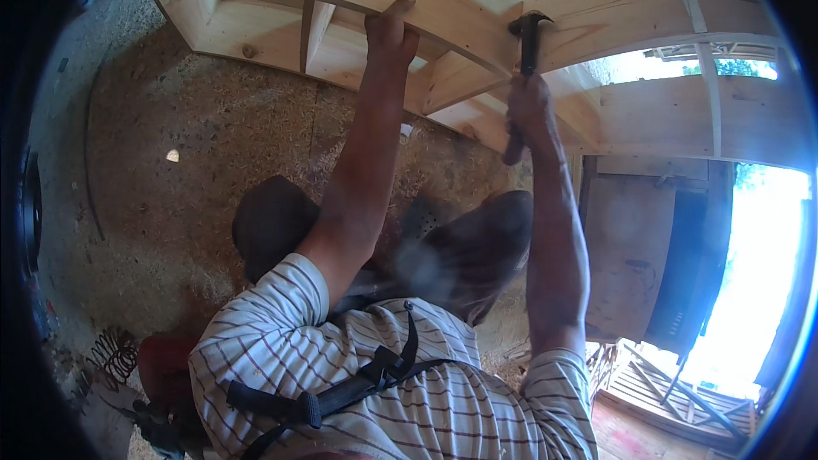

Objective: Applying glue and hammering a wooden board into a larger shelf frame.

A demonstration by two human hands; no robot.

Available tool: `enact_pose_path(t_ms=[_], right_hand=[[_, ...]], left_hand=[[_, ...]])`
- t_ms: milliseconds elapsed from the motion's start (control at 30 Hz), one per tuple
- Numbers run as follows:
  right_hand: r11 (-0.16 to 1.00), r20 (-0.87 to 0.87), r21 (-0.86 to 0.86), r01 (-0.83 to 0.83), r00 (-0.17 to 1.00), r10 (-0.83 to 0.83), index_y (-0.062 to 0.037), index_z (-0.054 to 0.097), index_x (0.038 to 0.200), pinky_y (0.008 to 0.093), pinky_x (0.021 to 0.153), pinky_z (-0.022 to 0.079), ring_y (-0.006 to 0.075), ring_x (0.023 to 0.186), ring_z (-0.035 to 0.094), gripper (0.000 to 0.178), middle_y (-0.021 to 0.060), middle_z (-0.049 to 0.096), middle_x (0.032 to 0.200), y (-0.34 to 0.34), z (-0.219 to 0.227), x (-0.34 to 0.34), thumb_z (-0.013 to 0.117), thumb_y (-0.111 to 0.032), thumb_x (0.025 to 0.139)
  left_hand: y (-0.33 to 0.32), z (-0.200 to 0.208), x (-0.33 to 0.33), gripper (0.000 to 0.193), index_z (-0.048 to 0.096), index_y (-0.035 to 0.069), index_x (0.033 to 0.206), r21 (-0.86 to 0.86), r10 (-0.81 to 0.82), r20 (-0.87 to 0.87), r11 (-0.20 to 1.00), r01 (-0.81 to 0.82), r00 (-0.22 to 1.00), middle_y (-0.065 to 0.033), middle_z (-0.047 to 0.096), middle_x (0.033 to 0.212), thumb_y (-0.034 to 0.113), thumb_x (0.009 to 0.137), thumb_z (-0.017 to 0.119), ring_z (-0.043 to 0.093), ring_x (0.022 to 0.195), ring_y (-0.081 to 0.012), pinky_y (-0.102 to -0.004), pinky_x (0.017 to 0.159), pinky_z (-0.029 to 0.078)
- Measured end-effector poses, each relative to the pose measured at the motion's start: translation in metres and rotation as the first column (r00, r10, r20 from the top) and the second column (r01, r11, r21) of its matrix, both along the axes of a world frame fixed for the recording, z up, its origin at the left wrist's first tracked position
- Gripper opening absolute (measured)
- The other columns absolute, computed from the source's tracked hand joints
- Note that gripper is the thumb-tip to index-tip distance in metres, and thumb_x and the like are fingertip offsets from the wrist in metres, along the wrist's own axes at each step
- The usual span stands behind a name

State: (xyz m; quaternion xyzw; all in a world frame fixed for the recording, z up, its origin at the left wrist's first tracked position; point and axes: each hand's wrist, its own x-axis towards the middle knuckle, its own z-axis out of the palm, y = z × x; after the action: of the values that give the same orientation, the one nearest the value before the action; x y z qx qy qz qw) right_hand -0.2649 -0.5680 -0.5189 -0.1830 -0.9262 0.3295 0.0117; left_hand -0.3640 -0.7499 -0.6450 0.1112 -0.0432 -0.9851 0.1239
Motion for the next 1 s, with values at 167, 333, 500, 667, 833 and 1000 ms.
enact_pose_path(t_ms=[167, 333, 500, 667, 833, 1000], right_hand=[[0.997, -0.075, 0.073, -0.011, 0.997, 0.016, 0.0043, 0.053, 0.093, 0.0356, 0.036, 0.046, 0.0202, 0.040, 0.052, 0.031, 0.0085, 0.052, 0.061, -0.007, -0.003, 0.004, 0.047, -0.026, 0.099], [0.995, -0.106, 0.097, 0.018, 0.994, -0.008, 0.0058, 0.056, 0.097, 0.0368, 0.038, 0.046, 0.0210, 0.042, 0.055, 0.031, 0.0105, 0.055, 0.064, 0.006, -0.014, 0.005, 0.046, -0.024, 0.098], [0.997, 0.006, -0.082, -0.016, 1.000, 0.017, 0.0050, 0.057, 0.100, 0.0366, 0.037, 0.044, 0.0200, 0.042, 0.054, 0.030, 0.0085, 0.055, 0.064, -0.002, -0.005, 0.006, 0.046, -0.023, 0.099], [0.983, 0.057, -0.183, 0.002, 0.998, 0.008, 0.0039, 0.054, 0.095, 0.0350, 0.037, 0.043, 0.0174, 0.042, 0.053, 0.032, 0.0068, 0.053, 0.065, 0.000, 0.001, 0.006, 0.048, -0.027, 0.100], [1.000, -0.002, 0.011, -0.008, 1.000, 0.008, 0.0026, 0.054, 0.094, 0.0324, 0.036, 0.043, 0.0162, 0.041, 0.052, 0.032, 0.0063, 0.052, 0.065, 0.007, -0.004, 0.009, 0.051, -0.028, 0.100], [1.000, -0.127, 0.001, -0.017, 0.992, 0.017, 0.0014, 0.055, 0.093, 0.0305, 0.035, 0.042, 0.0145, 0.042, 0.051, 0.030, 0.0041, 0.051, 0.065, 0.009, -0.013, 0.016, 0.054, -0.028, 0.099]], left_hand=[[0.001, 0.002, -0.008, 0.052, 0.047, -0.004, 0.128, 0.025, 0.058, -0.018, 0.998, -0.058, 0.998, -0.0160, 0.059, 0.114, -0.010, 0.080, 0.066, 0.063, 0.103, -0.0306, -0.0438, 0.092, 0.056], [0.004, -0.005, -0.006, 0.048, 0.050, -0.003, 0.124, -0.008, 0.010, 0.014, 1.000, -0.010, 1.000, -0.0141, 0.059, 0.109, -0.007, 0.080, 0.067, 0.062, 0.096, -0.0281, -0.0418, 0.084, 0.054], [0.002, -0.007, -0.008, 0.043, 0.053, -0.002, 0.119, -0.038, -0.018, 0.048, 0.999, 0.020, 0.999, -0.0123, 0.060, 0.104, -0.005, 0.080, 0.069, 0.061, 0.089, -0.0256, -0.0398, 0.077, 0.051], [-0.002, -0.012, -0.009, 0.038, 0.057, -0.001, 0.115, -0.064, -0.022, 0.068, 0.998, 0.026, 0.997, -0.0104, 0.060, 0.099, -0.002, 0.080, 0.070, 0.060, 0.083, -0.0231, -0.0378, 0.069, 0.049], [0.002, -0.009, -0.007, 0.034, 0.060, 0.000, 0.111, -0.082, -0.042, 0.095, 0.995, 0.050, 0.995, -0.0085, 0.061, 0.094, 0.001, 0.079, 0.072, 0.058, 0.076, -0.0205, -0.0358, 0.061, 0.047], [0.005, -0.015, -0.008, 0.029, 0.063, 0.001, 0.106, -0.110, -0.057, 0.125, 0.991, 0.071, 0.991, -0.0066, 0.061, 0.089, 0.004, 0.079, 0.073, 0.057, 0.069, -0.0180, -0.0338, 0.053, 0.044]])
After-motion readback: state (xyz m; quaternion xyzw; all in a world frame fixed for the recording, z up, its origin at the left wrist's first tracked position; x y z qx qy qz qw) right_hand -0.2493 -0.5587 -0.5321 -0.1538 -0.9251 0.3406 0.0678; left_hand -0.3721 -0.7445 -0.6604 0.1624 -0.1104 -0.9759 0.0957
